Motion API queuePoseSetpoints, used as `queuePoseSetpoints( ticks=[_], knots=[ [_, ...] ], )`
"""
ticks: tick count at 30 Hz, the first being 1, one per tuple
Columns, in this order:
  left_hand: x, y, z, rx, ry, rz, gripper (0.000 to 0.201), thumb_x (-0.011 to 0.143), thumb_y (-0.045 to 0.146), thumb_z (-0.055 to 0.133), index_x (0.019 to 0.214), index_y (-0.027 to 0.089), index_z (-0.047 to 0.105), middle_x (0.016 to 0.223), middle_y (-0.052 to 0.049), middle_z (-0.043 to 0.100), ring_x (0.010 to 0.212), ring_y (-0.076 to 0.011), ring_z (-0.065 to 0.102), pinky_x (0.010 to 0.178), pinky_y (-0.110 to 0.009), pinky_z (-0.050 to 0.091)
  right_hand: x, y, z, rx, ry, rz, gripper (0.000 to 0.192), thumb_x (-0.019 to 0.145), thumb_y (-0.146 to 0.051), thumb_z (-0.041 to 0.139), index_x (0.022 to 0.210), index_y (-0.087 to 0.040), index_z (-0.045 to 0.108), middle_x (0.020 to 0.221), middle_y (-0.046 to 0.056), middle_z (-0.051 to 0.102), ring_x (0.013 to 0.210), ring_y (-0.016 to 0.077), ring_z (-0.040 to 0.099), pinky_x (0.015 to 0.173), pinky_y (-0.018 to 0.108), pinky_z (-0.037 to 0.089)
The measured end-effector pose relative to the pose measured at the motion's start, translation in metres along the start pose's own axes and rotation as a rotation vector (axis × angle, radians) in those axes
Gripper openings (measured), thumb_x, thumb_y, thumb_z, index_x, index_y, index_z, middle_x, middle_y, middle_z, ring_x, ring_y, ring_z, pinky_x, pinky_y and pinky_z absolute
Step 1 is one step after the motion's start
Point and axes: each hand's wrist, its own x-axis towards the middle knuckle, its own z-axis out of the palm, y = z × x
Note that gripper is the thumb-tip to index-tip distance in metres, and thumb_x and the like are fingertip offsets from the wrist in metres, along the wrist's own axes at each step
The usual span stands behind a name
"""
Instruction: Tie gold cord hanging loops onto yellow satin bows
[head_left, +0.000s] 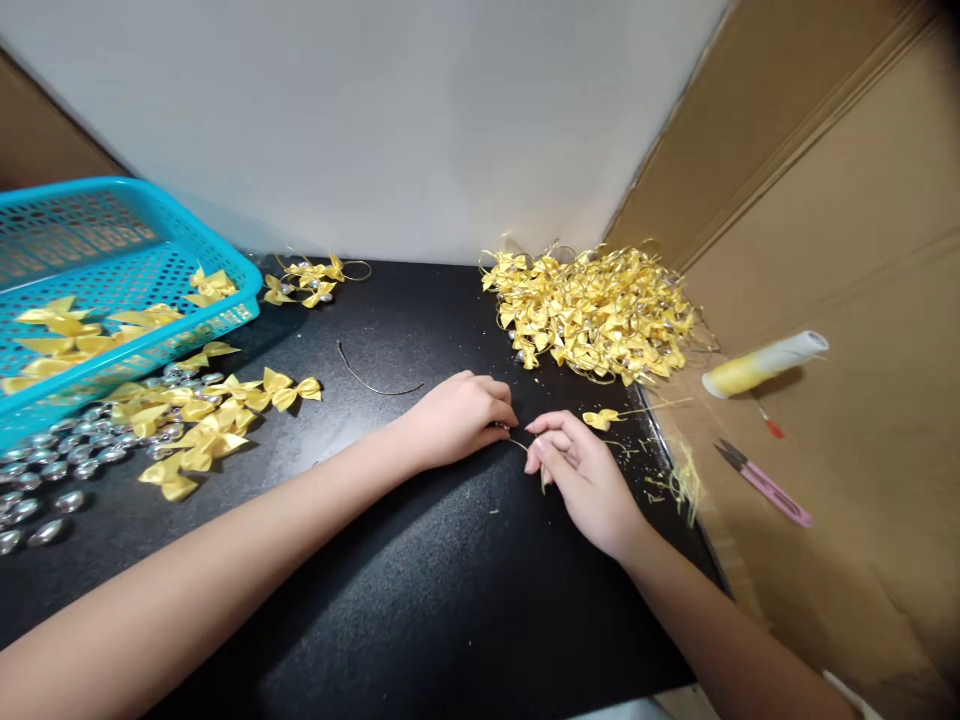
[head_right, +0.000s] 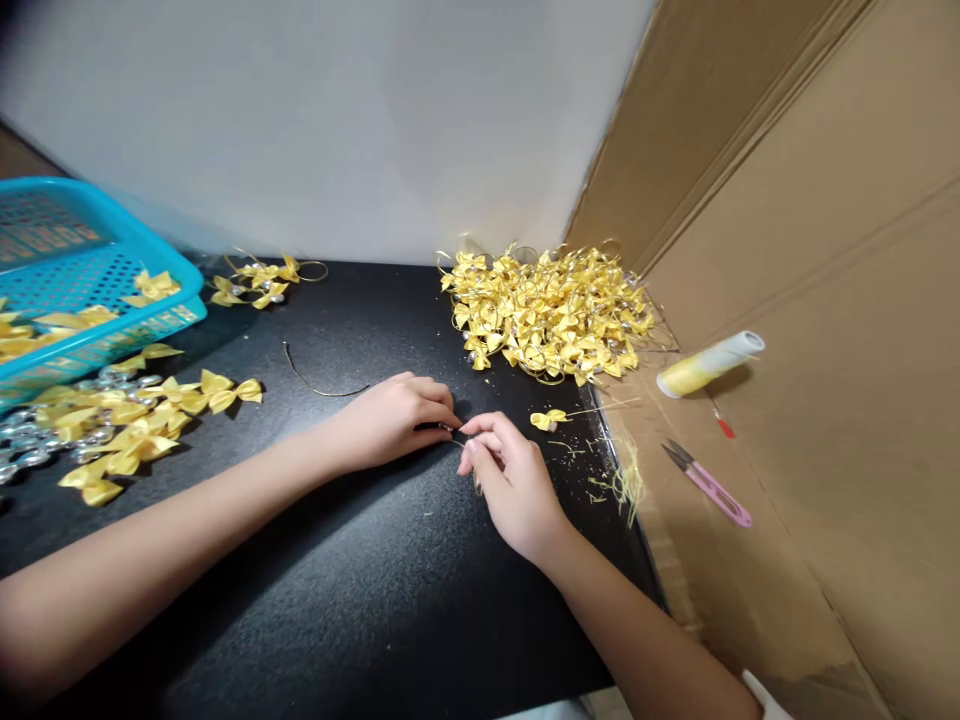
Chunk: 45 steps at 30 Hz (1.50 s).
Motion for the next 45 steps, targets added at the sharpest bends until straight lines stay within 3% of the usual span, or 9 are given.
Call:
queuePoseSetpoints(
  ticks=[3, 6, 10, 23, 30, 36, 45],
  knots=[
    [-0.008, 0.000, 0.001, -0.458, 0.126, -0.140, 0.018, 0.087, 0.026, 0.061, 0.093, 0.016, 0.075, 0.089, -0.007, 0.072, 0.079, -0.0169, 0.065, 0.075, -0.028, 0.048, -0.002, -0.002, 0.001, -0.077, -0.020, -0.030, 0.016, 0.092, -0.027, 0.048, 0.107, -0.022, 0.047, 0.069, -0.003, 0.062, 0.055, 0.0109, 0.051, 0.054, 0.024, 0.040],
    [-0.015, 0.007, 0.004, -0.900, 0.176, -0.329, 0.021, 0.084, 0.030, 0.063, 0.092, 0.015, 0.075, 0.082, -0.005, 0.073, 0.067, -0.0135, 0.062, 0.065, -0.026, 0.049, -0.006, -0.006, 0.004, -0.085, -0.024, -0.095, 0.013, 0.091, -0.024, 0.049, 0.102, -0.024, 0.042, 0.062, -0.007, 0.058, 0.053, 0.0104, 0.050, 0.055, 0.024, 0.039],
    [-0.018, 0.017, 0.009, -1.136, 0.175, -0.420, 0.018, 0.077, 0.030, 0.069, 0.084, 0.016, 0.078, 0.069, -0.001, 0.070, 0.056, -0.0093, 0.054, 0.058, -0.023, 0.046, -0.009, -0.009, 0.008, -0.059, -0.036, -0.145, 0.011, 0.091, -0.024, 0.048, 0.095, -0.025, 0.038, 0.059, -0.008, 0.053, 0.051, 0.0104, 0.049, 0.054, 0.023, 0.038],
    [-0.018, 0.027, 0.018, -1.218, 0.230, -0.402, 0.009, 0.069, 0.022, 0.079, 0.076, 0.015, 0.078, 0.065, 0.000, 0.067, 0.058, -0.0100, 0.060, 0.058, -0.022, 0.050, -0.009, -0.009, 0.009, 0.071, -0.049, -0.089, 0.013, 0.091, -0.025, 0.048, 0.087, -0.025, 0.035, 0.053, -0.010, 0.041, 0.048, 0.0093, 0.039, 0.049, 0.022, 0.030],
    [-0.023, 0.029, 0.026, -1.298, 0.301, -0.343, 0.014, 0.078, 0.021, 0.073, 0.091, 0.020, 0.078, 0.076, -0.002, 0.073, 0.068, -0.0117, 0.066, 0.065, -0.022, 0.053, -0.008, -0.003, 0.011, 0.125, -0.015, -0.175, 0.012, 0.094, -0.025, 0.050, 0.104, -0.024, 0.044, 0.065, -0.005, 0.059, 0.057, 0.0098, 0.053, 0.056, 0.022, 0.040],
    [-0.025, 0.028, 0.027, -1.177, 0.427, -0.327, 0.008, 0.074, 0.019, 0.076, 0.082, 0.020, 0.080, 0.076, -0.002, 0.067, 0.066, -0.0105, 0.063, 0.062, -0.022, 0.051, -0.009, 0.004, 0.013, 0.093, 0.022, -0.202, 0.010, 0.094, -0.028, 0.053, 0.103, -0.025, 0.051, 0.072, -0.002, 0.068, 0.065, 0.0121, 0.062, 0.063, 0.026, 0.048],
    [-0.025, 0.038, 0.021, -1.201, 0.412, -0.400, 0.004, 0.074, 0.019, 0.076, 0.072, 0.017, 0.077, 0.072, -0.001, 0.065, 0.060, -0.0098, 0.062, 0.058, -0.022, 0.050, -0.008, 0.003, 0.014, 0.001, 0.068, -0.284, 0.013, 0.091, -0.020, 0.058, 0.100, -0.024, 0.051, 0.074, -0.003, 0.072, 0.069, 0.0133, 0.071, 0.072, 0.027, 0.054]
  ],
)
